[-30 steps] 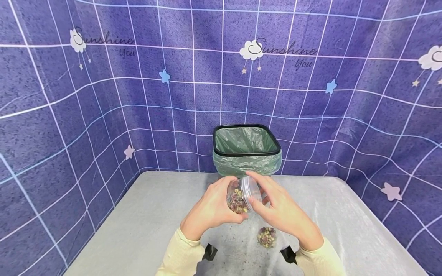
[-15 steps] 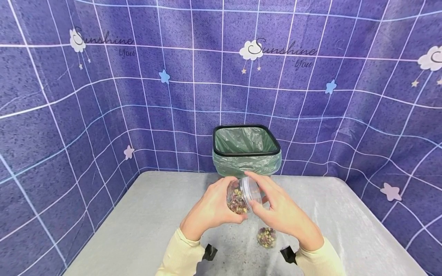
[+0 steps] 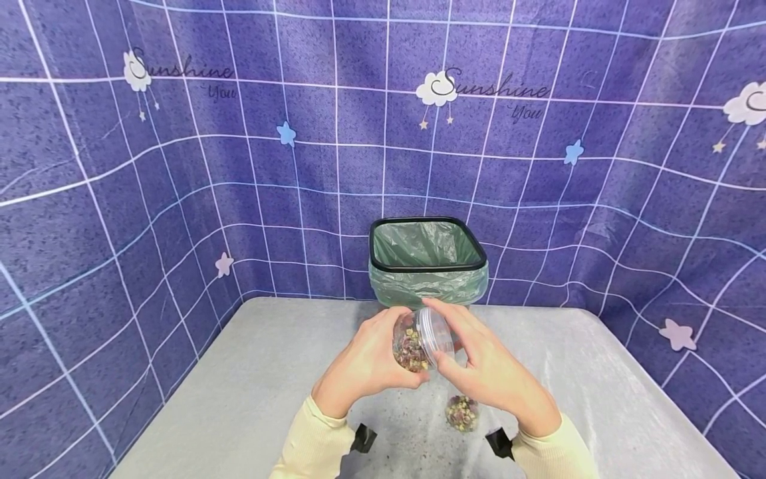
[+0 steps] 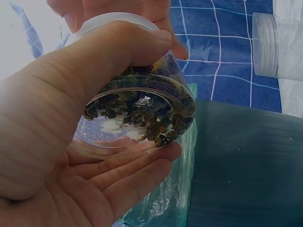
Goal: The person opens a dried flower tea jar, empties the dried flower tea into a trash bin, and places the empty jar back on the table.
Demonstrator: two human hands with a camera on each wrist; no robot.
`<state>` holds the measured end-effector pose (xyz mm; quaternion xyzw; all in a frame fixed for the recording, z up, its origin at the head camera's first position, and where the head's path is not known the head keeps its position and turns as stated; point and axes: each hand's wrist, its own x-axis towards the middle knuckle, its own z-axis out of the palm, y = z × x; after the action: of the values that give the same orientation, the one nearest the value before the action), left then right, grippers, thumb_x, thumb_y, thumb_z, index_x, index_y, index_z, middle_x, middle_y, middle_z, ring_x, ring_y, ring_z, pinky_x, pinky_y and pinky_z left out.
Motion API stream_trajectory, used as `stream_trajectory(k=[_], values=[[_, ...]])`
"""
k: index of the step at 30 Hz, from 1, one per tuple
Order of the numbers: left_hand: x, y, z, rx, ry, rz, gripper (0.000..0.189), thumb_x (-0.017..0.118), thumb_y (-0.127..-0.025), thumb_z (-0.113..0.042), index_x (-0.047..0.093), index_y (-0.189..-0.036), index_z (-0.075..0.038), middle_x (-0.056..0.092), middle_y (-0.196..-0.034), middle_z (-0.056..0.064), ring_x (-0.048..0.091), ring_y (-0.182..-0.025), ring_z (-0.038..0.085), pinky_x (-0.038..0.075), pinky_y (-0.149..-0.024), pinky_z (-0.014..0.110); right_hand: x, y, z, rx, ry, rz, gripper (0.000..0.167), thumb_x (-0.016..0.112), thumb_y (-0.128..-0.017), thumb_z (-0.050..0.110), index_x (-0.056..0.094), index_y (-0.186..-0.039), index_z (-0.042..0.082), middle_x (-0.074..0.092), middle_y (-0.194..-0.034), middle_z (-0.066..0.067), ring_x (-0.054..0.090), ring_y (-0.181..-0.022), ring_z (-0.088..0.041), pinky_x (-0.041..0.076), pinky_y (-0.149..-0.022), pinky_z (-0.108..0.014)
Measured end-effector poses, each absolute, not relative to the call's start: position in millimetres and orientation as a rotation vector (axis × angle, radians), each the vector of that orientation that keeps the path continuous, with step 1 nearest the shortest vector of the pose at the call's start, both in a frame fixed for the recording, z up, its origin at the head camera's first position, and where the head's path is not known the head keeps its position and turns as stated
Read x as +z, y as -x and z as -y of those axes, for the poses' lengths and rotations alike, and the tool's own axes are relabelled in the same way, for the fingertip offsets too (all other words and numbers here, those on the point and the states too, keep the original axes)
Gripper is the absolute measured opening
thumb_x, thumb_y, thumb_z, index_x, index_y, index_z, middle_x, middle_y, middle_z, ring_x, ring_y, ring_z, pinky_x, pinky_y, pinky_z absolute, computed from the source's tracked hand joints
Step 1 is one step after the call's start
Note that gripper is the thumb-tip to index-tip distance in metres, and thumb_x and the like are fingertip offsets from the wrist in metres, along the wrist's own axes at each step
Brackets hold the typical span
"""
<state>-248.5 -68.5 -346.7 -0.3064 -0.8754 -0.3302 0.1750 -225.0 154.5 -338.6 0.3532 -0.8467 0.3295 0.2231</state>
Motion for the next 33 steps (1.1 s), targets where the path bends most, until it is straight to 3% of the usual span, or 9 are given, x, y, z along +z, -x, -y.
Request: stream_trajectory(k=[33], values=[[-346.9, 248.9, 69.4, -0.944, 0.860, 2.478, 0.089, 0.097, -0.058, -0.033, 0.057, -0.134, -0.009, 0.068, -0.117, 0.001, 0.065, -0.104, 0.016, 0.055, -0.091, 0.036, -337.9, 224.8, -155.4, 0.928, -1.055, 2.319, 0.085, 0.068, -0.081, 0.008, 0.038, -0.157, 0.029, 0.048, -0.153, 0.005, 0.052, -0.129, -0.015, 0.058, -0.089, -0.036]])
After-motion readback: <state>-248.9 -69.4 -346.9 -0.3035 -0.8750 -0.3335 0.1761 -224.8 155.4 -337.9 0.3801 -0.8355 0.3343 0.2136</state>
